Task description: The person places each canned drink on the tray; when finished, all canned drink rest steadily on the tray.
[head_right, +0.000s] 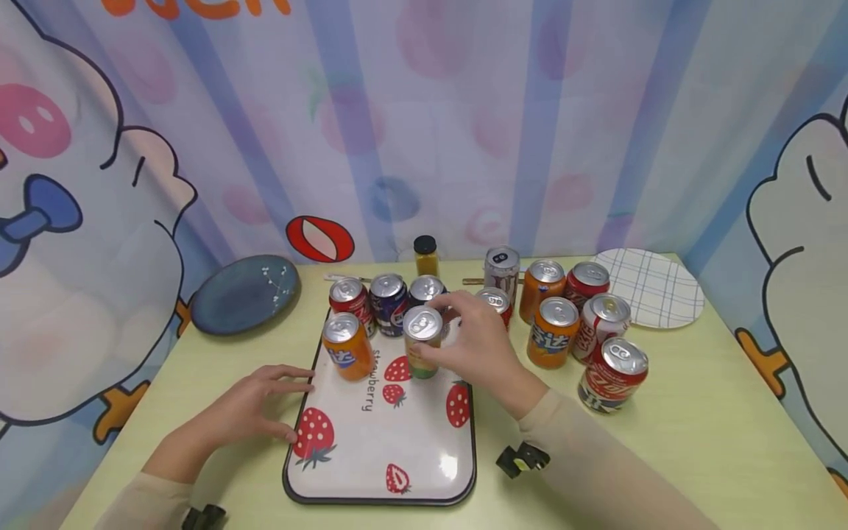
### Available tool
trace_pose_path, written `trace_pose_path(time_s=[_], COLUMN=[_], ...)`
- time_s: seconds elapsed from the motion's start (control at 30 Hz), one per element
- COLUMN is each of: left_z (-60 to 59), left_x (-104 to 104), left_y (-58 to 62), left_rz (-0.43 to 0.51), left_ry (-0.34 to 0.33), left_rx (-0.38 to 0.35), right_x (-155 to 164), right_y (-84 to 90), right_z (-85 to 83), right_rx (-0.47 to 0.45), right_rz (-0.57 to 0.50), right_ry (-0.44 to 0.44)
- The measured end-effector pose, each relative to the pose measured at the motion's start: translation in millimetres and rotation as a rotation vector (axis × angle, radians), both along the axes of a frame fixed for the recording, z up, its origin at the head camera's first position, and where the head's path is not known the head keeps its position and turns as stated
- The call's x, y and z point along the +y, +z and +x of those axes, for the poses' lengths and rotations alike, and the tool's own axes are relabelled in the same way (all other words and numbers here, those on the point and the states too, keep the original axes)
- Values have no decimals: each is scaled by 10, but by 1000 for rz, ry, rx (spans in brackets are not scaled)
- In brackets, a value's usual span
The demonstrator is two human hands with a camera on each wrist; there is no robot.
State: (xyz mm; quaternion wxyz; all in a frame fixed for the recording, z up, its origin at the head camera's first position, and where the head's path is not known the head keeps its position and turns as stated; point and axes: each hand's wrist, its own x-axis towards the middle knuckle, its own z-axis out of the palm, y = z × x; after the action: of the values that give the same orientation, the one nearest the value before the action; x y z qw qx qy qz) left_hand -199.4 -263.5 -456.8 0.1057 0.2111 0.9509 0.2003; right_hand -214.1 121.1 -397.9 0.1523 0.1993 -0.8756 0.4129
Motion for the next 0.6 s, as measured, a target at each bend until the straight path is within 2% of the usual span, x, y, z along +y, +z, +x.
trace_pose_path(time_s=[0.23, 0.43, 0.6], left_z=[10, 16, 2], left_x=[-8, -5, 23], left_y=[19, 52, 44], left_rz=[-6, -9, 7], left_ry=[22, 25, 20], left_rx=[-17, -17, -19], right_x=[-407, -583, -614], right_y=[-123, -168, -188], right_z=[-149, -214, -256], right_rx=[-51, -92, -79], right_rz=[-70, -46, -17], right_ry=[-4, -61, -69])
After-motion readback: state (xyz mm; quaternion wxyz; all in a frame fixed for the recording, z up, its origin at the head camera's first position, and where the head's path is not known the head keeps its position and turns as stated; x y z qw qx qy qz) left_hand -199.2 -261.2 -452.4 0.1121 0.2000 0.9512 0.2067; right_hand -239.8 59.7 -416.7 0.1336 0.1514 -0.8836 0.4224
